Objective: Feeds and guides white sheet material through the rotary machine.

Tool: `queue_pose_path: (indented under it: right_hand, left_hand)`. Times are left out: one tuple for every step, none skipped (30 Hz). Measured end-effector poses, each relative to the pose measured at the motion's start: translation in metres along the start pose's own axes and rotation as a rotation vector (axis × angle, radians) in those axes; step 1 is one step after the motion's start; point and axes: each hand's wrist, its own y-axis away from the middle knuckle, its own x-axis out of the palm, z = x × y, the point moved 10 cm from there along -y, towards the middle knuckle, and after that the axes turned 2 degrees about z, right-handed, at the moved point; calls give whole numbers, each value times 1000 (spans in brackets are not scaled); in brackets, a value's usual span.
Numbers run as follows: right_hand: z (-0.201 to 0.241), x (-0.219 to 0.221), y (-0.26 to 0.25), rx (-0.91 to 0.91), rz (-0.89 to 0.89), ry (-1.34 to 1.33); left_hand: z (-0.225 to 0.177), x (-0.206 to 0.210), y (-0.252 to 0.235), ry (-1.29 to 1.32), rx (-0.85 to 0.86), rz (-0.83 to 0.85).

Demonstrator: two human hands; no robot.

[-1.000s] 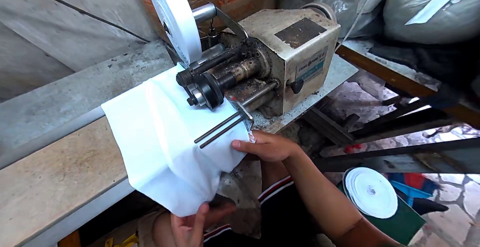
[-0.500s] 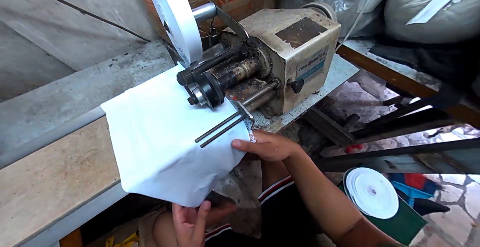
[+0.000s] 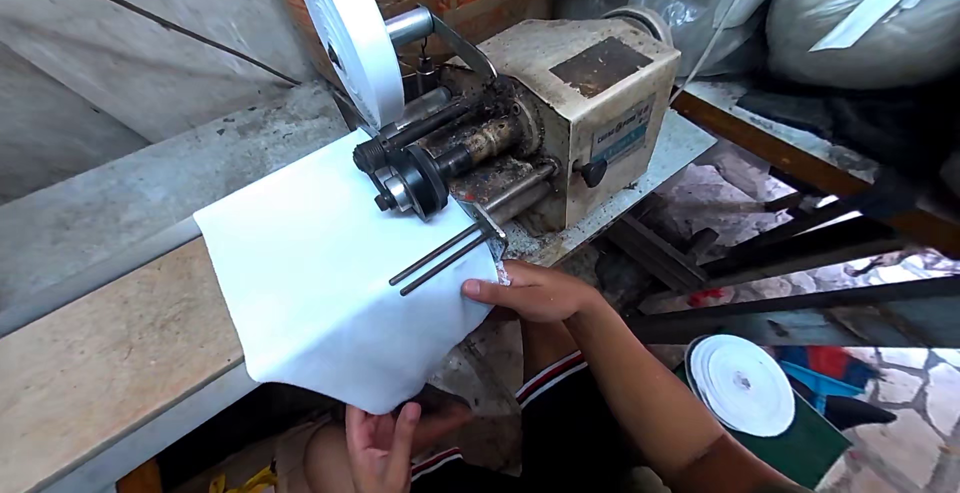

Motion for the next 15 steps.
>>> queue_pose_path:
  right_hand:
    - [0,0,0,3,-1,0]
    - [0,0,0,5,-1,0]
    - [0,0,-1,6,-1,4]
    - [0,0,-1,10,-4,11]
    - [0,-1,0,11,-3,15]
    - [0,-1,0,12,-5,15]
    - [0,-1,0,16,-12,13]
    - [0,-1,0,21,-17,10]
    - [0,-1,0,25,-20,7]
    - [0,-2,0,26,-22,6]
    - [-1,-2,0,28,-19,7]
    - [-2,-1,0,26,-16,6]
    - [-2,-1,0,22,-14,6]
    - [-1,-1,0,14,-13,9]
    - [-1,-2,0,12,-12,17]
  left_hand:
    - [0,0,1,-10,-1,-1]
    - [-2,0,2,-23,-4,-12]
    - [-2,0,3,-30,-11,-31]
    - [-2,0,3,-33,-14,-39]
    - [-2,0,2,-35,-12,-31]
    - [-1,0,1,-33,-8,-12]
    - [-1,1,1,-35,-10,-3]
    - [-1,2,2,-34,-20,-3]
    - [0,3,3,-36,-27,0]
    - [0,4,3,-42,-22,11]
    - [0,5,2,-55,-13,23]
    - [0,4,1,-70,-9,35]
    - [1,4,1,-80,-14,41]
    - [2,5,2,-79,-22,34]
    - [3,5,4,-67,-34,18]
